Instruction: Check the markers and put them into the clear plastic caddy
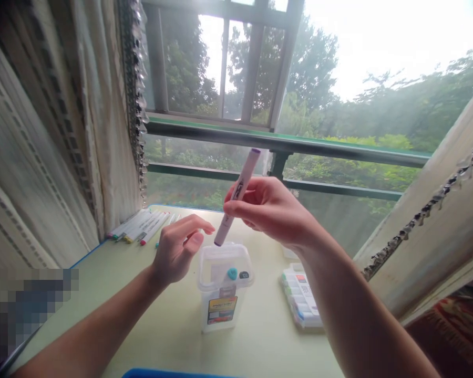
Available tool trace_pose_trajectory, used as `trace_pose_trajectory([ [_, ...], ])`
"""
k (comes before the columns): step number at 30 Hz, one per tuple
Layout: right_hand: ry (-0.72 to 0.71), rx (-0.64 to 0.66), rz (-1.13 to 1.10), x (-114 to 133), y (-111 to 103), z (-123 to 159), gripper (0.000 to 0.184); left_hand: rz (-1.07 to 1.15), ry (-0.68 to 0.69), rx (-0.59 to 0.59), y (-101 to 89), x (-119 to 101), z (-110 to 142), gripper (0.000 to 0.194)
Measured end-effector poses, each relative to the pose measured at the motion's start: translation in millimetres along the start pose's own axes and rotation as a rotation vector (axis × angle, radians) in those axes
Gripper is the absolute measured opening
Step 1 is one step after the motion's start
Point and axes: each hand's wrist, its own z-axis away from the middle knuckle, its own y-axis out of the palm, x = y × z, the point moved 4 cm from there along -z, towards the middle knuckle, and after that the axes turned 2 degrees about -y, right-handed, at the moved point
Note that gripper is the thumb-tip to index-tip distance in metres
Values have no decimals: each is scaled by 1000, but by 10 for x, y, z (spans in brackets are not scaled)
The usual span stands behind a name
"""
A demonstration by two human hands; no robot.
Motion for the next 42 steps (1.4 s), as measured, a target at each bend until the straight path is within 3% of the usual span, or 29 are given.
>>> trace_pose_trajectory([
  [7,46,67,80,-79,-122,38,26,0,10,16,44,-19,7,31],
  [10,49,171,182,-102,-101,39,32,7,4,8,47,-26,-4,32],
  [16,-19,371,290,-106,7,45,27,-8,-5,-6,52,-34,-2,34],
  [23,-15,392,322,-134,-56,63,22,4,-14,-2,69,-21,5,36],
  [31,55,489,316,-165,55,89,30,-6,-29,13,67,1,9,36],
  [42,66,543,358,-221,73,102,16,-28,-30,12,62,2,6,35],
])
